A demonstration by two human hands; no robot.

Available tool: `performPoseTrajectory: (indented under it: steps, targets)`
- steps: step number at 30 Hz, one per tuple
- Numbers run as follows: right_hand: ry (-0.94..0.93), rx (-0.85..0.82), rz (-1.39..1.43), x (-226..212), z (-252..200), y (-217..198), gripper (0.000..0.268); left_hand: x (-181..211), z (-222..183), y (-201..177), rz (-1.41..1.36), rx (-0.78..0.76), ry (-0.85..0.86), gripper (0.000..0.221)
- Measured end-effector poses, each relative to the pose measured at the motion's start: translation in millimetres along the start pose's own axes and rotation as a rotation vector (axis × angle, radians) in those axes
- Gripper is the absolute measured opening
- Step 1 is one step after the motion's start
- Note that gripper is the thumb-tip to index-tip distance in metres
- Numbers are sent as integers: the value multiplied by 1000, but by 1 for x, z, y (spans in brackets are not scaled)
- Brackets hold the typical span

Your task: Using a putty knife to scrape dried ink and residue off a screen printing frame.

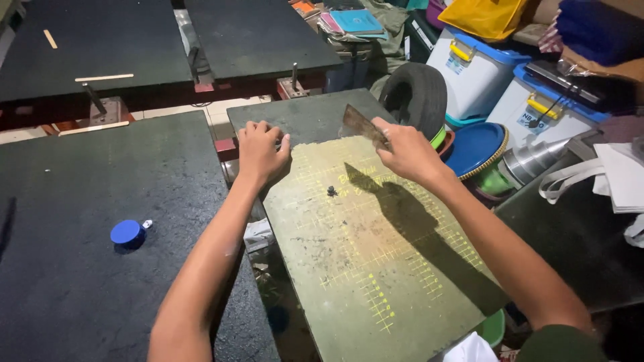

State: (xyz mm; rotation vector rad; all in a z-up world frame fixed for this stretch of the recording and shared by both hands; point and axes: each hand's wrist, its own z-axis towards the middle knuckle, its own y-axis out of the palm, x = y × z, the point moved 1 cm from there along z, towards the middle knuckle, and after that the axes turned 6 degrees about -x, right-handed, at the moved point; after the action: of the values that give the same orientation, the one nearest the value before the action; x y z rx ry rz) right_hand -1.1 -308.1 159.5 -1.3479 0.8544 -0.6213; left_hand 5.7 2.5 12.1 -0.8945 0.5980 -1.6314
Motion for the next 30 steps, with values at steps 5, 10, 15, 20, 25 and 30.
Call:
performPoseTrajectory:
  steps: [5,10,15,20,25,30]
  targets:
    - [-29,-90,-182,-26,3,-5,52,-4,0,6,-26,5,6,28]
    - [211,-326,-494,-7,47,28,78,-6,1,11,-18,12,13,31]
    - [204,-402,-271,33,86,56,53,-5,1,6,-54,-15,13,32]
    - [214,-540,-140,18,82,48,78,-11,2,20,-43,13,-2,29]
    - [310,-388,57,-10,50,11,58,-8,3,20,-47,23,18,29]
    - [272,-471,-82,-62,5,-17,50,-6,2,14,-54,-4,6,29]
